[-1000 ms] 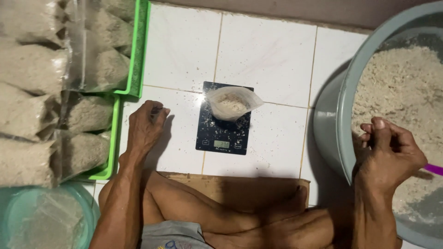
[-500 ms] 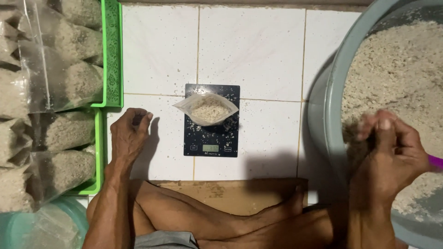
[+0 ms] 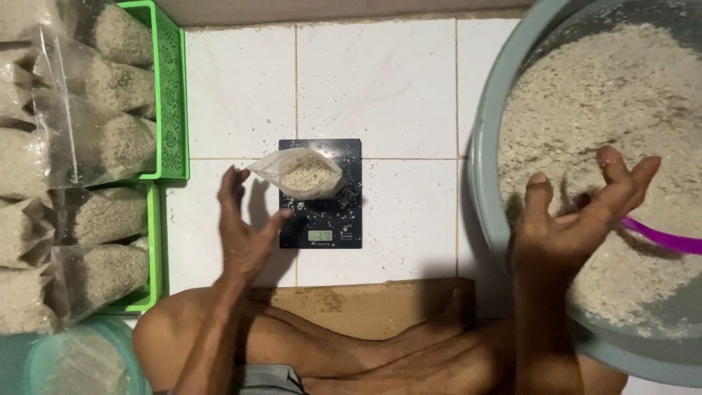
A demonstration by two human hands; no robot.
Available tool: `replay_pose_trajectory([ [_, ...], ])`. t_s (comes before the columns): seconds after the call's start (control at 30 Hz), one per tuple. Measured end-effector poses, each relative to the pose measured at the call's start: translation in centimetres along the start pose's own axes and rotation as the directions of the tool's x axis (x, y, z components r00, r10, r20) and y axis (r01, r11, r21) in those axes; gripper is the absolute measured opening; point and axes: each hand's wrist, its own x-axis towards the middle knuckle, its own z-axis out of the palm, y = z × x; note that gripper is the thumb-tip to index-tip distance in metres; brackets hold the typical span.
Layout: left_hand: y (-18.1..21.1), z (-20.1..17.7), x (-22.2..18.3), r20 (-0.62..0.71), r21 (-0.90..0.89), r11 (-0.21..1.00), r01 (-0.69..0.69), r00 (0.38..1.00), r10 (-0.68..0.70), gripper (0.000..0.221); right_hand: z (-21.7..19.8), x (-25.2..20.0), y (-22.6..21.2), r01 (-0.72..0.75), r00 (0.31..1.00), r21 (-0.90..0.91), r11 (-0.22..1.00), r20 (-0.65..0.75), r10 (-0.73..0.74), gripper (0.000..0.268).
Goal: The person scoops a light-colored granular material from a large basin into plastic bags, weighs each bag on a digital scale, and folds the tops of the bags to seal them.
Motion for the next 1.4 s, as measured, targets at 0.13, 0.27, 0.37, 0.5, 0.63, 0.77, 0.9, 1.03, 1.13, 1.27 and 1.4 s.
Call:
replay_pose_trajectory([
  [0.13, 0.3, 3.8, -0.7, 0.001, -0.219, 0.973, 0.073, 0.997, -0.075, 0.122, 0.0, -0.6, 0.2, -0.022, 0.997, 0.010, 1.000, -0.072, 0.023, 0.071],
  [0.27, 0.6, 6.2, -0.1, -0.100, -0.048, 0.997, -0.062, 0.993, 0.057, 0.113, 0.6, 0.1, -0.6, -0.012, 0.996, 0.113, 0.994, -0.088, 0.022, 0.033],
  [0.37, 1.2, 7.3, -0.2, -0.109, -0.096, 0.995, 0.020, 0.994, -0.031, 0.107, 0.3, 0.1, -1.1, -0.097, 0.992, 0.095, 0.991, -0.066, 0.104, 0.021],
  [0.5, 0.1, 8.6, -0.1, -0.182, -0.105, 0.993, -0.050, 0.983, 0.031, 0.114, 0.3, 0.1, -0.6, -0.018, 0.997, 0.082, 0.997, -0.071, 0.024, 0.018],
  [0.63, 0.6, 10.0, 0.3, -0.276, -0.200, 0.979, -0.042, 0.961, -0.015, 0.111, 0.7, 0.5, 0.6, 0.158, 0.984, 0.087, 0.984, -0.096, -0.150, 0.016],
  [0.77, 0.9, 10.1, 1.5, -0.304, -0.234, 0.972, 0.029, 0.947, -0.102, 0.096, 0.4, 0.5, -0.7, 0.050, 0.997, 0.063, 0.997, -0.060, -0.046, 0.015],
  [0.9, 3.2, 9.5, 2.4, -0.317, -0.127, 0.990, -0.057, 0.948, 0.014, 0.074, 0.5, 0.6, -0.5, 0.020, 1.000, 0.117, 0.993, 0.005, -0.021, 0.017],
  [1.03, 5.2, 8.1, 2.2, -0.236, -0.082, 0.970, -0.227, 0.951, 0.202, 0.067, 0.3, 1.1, -1.7, 0.064, 0.997, 0.145, 0.987, 0.040, -0.071, 0.019],
  [1.13, 8.2, 6.8, 1.6, -0.175, -0.117, 0.954, -0.277, 0.951, 0.255, 0.068, 0.0, 1.0, -1.3, 0.152, 0.985, 0.130, 0.980, 0.067, -0.161, 0.016],
  [1.27, 13.7, 5.3, 1.4, 0.005, -0.122, 0.944, -0.305, 0.951, 0.308, 0.069, -1.1, 1.3, -1.5, 0.195, 0.975, 0.187, 0.963, 0.066, -0.210, 0.020],
  [1.4, 18.4, 5.0, 1.0, 0.345, -0.044, 0.957, -0.286, 0.895, 0.283, 0.070, -4.3, 1.9, -1.1, 0.010, 0.985, 0.396, 0.918, 0.153, -0.077, 0.022],
])
